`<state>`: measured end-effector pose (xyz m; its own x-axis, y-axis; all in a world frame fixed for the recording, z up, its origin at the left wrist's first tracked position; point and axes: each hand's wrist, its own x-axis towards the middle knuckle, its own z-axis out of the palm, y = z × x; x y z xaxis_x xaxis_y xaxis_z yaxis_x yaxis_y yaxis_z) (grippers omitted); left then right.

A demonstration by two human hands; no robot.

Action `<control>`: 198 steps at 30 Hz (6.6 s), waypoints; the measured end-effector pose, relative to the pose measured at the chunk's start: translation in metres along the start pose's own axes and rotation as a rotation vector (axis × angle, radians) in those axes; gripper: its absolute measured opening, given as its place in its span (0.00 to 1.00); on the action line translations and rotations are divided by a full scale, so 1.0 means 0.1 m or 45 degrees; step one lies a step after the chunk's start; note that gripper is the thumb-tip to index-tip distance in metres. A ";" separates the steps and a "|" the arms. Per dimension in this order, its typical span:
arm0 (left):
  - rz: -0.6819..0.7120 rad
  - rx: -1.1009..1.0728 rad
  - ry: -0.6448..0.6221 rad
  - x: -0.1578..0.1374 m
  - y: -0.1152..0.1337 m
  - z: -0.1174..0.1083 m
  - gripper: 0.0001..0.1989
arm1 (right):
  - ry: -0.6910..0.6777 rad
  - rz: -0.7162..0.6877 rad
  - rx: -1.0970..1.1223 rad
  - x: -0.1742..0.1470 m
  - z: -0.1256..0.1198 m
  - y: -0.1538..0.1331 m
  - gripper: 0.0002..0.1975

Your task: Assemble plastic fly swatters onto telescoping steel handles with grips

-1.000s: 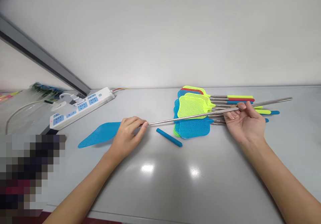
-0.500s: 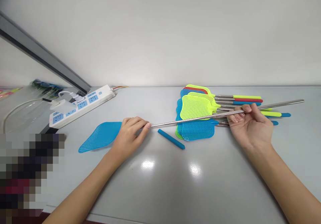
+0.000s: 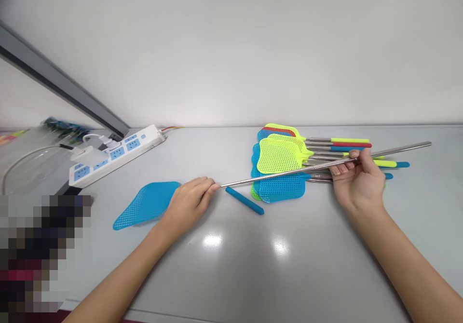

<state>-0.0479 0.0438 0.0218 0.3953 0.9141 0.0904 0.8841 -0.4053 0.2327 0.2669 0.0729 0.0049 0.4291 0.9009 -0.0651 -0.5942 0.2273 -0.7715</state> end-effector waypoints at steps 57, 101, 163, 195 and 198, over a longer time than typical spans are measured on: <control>-0.023 -0.068 0.044 0.00 0.00 -0.05 0.18 | 0.223 0.012 -0.177 -0.06 0.06 -0.04 0.07; -0.121 -0.011 -0.021 -0.03 -0.05 -0.01 0.20 | 0.255 -0.173 -0.267 -0.06 0.05 0.04 0.08; -0.025 -0.080 -0.270 -0.04 0.03 0.03 0.20 | 0.066 0.063 -0.337 -0.19 0.14 0.17 0.12; 0.036 -0.016 -0.101 0.00 0.05 0.00 0.17 | -0.270 0.399 -0.251 -0.34 0.24 0.14 0.17; 0.148 -0.009 -0.099 -0.04 0.16 0.06 0.16 | -0.457 0.555 -0.418 -0.49 0.31 0.19 0.14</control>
<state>-0.0341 0.0339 0.0194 0.5137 0.8570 0.0416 0.8294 -0.5083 0.2318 0.2137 0.0446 0.0125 -0.0919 0.9654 -0.2442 -0.3992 -0.2603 -0.8791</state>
